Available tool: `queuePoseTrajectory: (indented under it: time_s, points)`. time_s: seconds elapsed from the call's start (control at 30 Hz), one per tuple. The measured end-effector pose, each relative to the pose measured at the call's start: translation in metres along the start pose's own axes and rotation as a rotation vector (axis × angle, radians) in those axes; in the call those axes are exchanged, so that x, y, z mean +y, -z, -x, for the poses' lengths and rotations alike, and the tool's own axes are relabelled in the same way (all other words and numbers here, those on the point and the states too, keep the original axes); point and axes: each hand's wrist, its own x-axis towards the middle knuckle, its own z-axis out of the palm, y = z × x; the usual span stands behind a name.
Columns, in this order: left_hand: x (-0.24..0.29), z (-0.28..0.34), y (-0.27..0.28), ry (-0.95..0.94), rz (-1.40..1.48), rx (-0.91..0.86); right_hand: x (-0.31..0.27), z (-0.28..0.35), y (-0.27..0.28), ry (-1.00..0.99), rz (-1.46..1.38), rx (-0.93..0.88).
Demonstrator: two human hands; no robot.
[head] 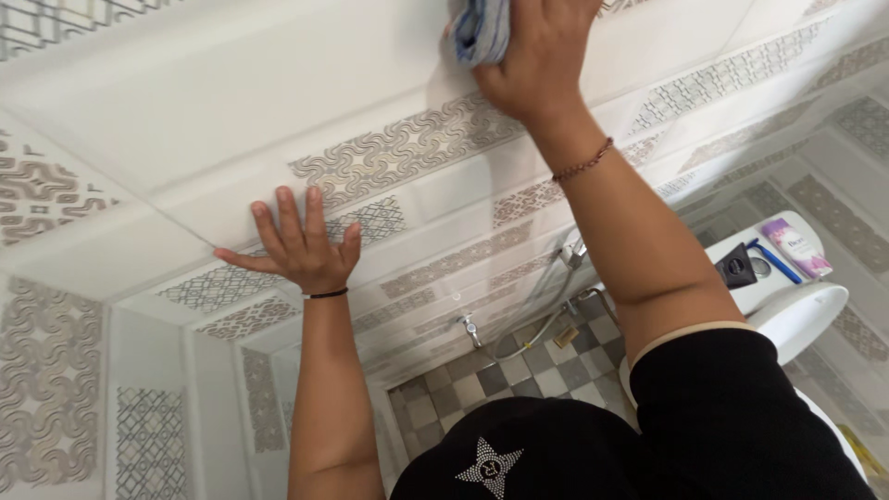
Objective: The person cleans the tiled bathroom wall by wiping down the tiles with a cloth while supporting themselves against the wall with their other hand.
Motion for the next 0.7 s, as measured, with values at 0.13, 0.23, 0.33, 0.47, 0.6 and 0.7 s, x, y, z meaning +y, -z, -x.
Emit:
queuePoseTrajectory:
  time_s: [0.13, 0.23, 0.33, 0.47, 0.6, 0.7]
  points:
    - [-0.001, 0.003, -0.002, 0.009, -0.025, -0.029, 0.024, 0.036, -0.025, 0.556, 0.097, 0.461]
    - [-0.002, 0.002, -0.005, -0.001, -0.029, 0.012, 0.060, 0.051, -0.043, 0.720, 0.239, 0.506]
    - [0.001, -0.002, -0.003, -0.014, -0.044, 0.011, 0.120, 0.041, -0.030, 0.488, 0.211, 0.505]
    - [0.004, -0.003, -0.003, 0.001, -0.059, 0.007, 0.178, 0.033, -0.014, 0.226, -0.025, 0.706]
    - [-0.001, -0.003, -0.011, -0.046, -0.113, 0.043, 0.180, 0.050, -0.041, 0.199, -0.026, 0.604]
    - [-0.003, -0.002, -0.014, -0.073, -0.132, 0.080, 0.194, 0.053, -0.047, 0.516, 0.195, 0.434]
